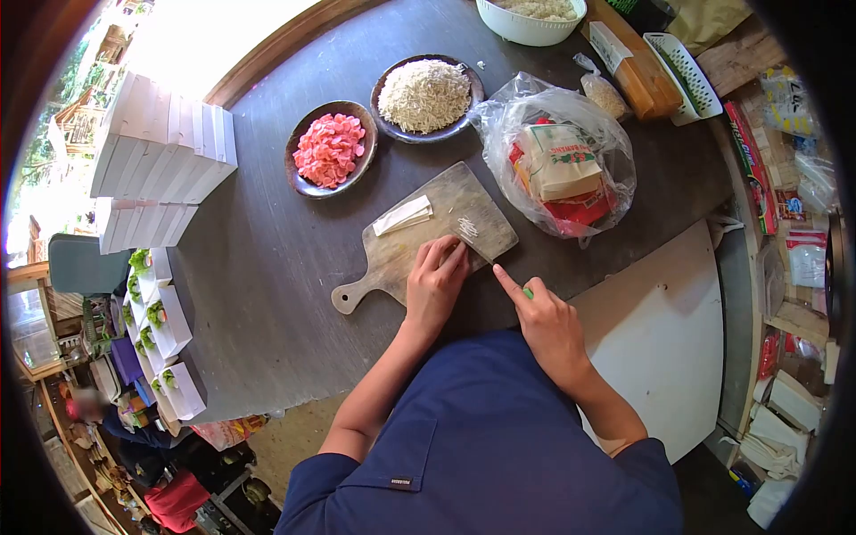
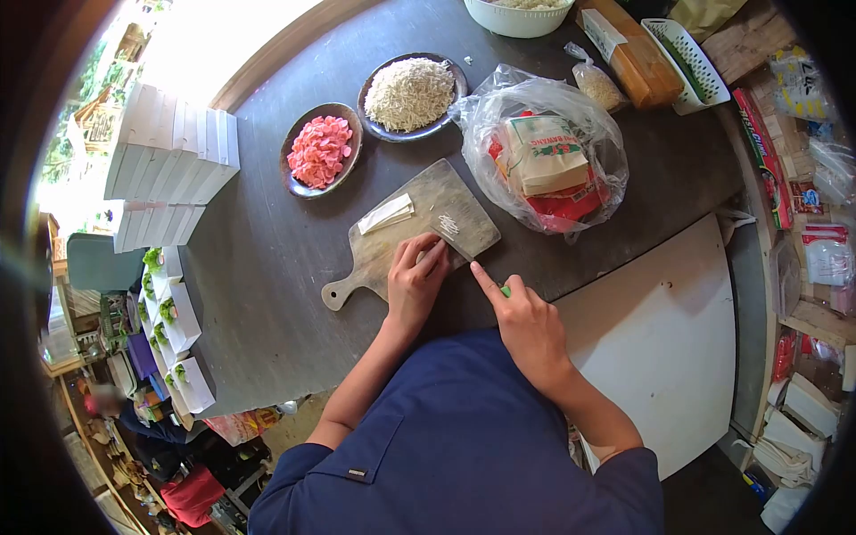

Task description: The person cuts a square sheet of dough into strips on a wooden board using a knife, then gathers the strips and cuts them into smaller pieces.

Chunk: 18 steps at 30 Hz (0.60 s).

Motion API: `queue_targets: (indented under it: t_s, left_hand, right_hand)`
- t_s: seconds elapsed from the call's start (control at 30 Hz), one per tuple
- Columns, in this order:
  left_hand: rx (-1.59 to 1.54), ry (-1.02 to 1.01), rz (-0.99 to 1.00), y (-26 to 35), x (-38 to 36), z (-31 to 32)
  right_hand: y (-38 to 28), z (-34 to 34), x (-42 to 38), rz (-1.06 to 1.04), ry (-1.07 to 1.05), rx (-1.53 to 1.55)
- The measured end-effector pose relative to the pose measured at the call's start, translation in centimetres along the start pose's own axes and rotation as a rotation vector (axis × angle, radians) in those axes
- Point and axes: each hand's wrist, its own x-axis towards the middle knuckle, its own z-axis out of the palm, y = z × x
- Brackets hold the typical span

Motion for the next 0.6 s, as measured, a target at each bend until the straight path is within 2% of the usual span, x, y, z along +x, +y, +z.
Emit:
queue_targets:
  t_s: [0.6]
  left_hand:
    - [-0.009,0.029,-0.012,0.07,0.12,0.04]
  right_hand:
    - [-0.16,0.00,-0.24,0.005,0.008,-0.043]
